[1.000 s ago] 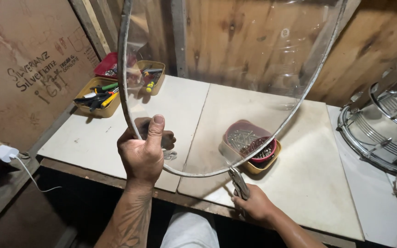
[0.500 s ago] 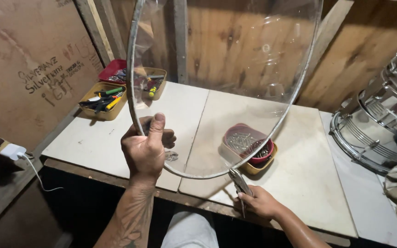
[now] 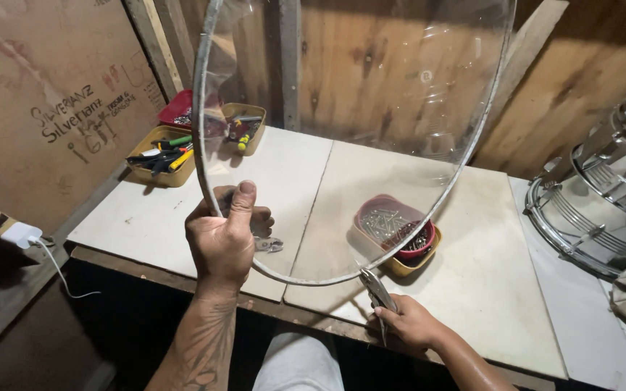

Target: Repairing the metal rim of a clear drum head using pliers at a workbench.

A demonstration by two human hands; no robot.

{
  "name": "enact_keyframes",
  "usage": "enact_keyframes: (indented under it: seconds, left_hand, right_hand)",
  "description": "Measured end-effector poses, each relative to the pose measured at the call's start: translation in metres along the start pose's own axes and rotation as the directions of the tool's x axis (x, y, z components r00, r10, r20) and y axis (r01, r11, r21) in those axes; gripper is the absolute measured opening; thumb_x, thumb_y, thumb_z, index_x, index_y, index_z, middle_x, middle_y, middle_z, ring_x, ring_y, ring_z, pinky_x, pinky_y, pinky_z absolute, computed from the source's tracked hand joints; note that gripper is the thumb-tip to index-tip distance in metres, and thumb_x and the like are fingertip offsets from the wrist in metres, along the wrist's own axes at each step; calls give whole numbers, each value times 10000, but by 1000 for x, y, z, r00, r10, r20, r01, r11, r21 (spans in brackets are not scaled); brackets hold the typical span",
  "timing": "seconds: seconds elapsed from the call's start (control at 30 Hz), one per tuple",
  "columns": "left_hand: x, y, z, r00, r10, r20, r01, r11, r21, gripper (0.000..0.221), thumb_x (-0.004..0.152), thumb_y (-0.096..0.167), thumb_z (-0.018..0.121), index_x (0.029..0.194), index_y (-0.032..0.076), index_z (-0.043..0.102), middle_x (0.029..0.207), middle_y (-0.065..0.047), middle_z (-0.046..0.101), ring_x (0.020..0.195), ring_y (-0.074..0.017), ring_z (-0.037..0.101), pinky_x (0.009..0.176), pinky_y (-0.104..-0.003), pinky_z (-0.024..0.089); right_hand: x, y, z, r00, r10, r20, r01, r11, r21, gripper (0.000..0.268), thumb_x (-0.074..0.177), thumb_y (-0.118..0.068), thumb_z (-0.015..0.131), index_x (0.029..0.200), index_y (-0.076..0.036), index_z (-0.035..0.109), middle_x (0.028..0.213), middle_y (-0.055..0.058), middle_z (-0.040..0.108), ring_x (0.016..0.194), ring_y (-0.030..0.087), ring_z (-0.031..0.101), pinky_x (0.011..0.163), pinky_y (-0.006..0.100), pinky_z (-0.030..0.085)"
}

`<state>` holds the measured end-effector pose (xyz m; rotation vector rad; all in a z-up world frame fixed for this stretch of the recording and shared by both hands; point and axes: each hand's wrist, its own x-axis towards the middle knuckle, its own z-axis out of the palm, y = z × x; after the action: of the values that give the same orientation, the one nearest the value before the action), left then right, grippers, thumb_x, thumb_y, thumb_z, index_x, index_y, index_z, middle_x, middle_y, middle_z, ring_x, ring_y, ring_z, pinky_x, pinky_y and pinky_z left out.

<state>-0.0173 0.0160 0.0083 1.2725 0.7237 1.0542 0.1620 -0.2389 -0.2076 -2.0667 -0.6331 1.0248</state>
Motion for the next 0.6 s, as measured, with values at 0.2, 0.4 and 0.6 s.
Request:
enact_keyframes:
  seconds: [0.2, 0.4, 0.6]
  left_hand:
    - [-1, 2, 0, 997, -67, -33, 66, 998, -10, 289, 906, 311, 715, 823, 50, 623, 580, -183, 676, 471, -268, 687, 446, -382, 602]
    - [-5, -2, -3, 1000, 30, -5, -30, 1000, -4, 286, 917, 274, 705, 782, 36, 622, 551, -170, 662, 415, -260, 653, 387, -376, 570]
    - [-5, -7, -4, 994, 112, -8, -112, 993, 31, 278, 921, 273, 707, 774, 49, 631, 553, -172, 668, 414, -259, 671, 384, -372, 600]
  right_hand:
    - [19, 29, 5, 995, -100, -28, 96, 988, -119, 178, 956, -263, 636, 848, -124, 664, 790, -3, 740, 728, 139, 685, 720, 302, 553]
    - [12, 19, 18, 999, -21, -26, 26, 977, 210, 186, 925, -112, 738, 822, -54, 596, 715, 79, 658, 631, 198, 689, 608, 344, 606]
    - [26, 33, 23, 986, -77, -146, 44, 976, -214, 240, 795, -328, 809, 824, -158, 641, 784, -29, 704, 740, 132, 641, 713, 301, 497]
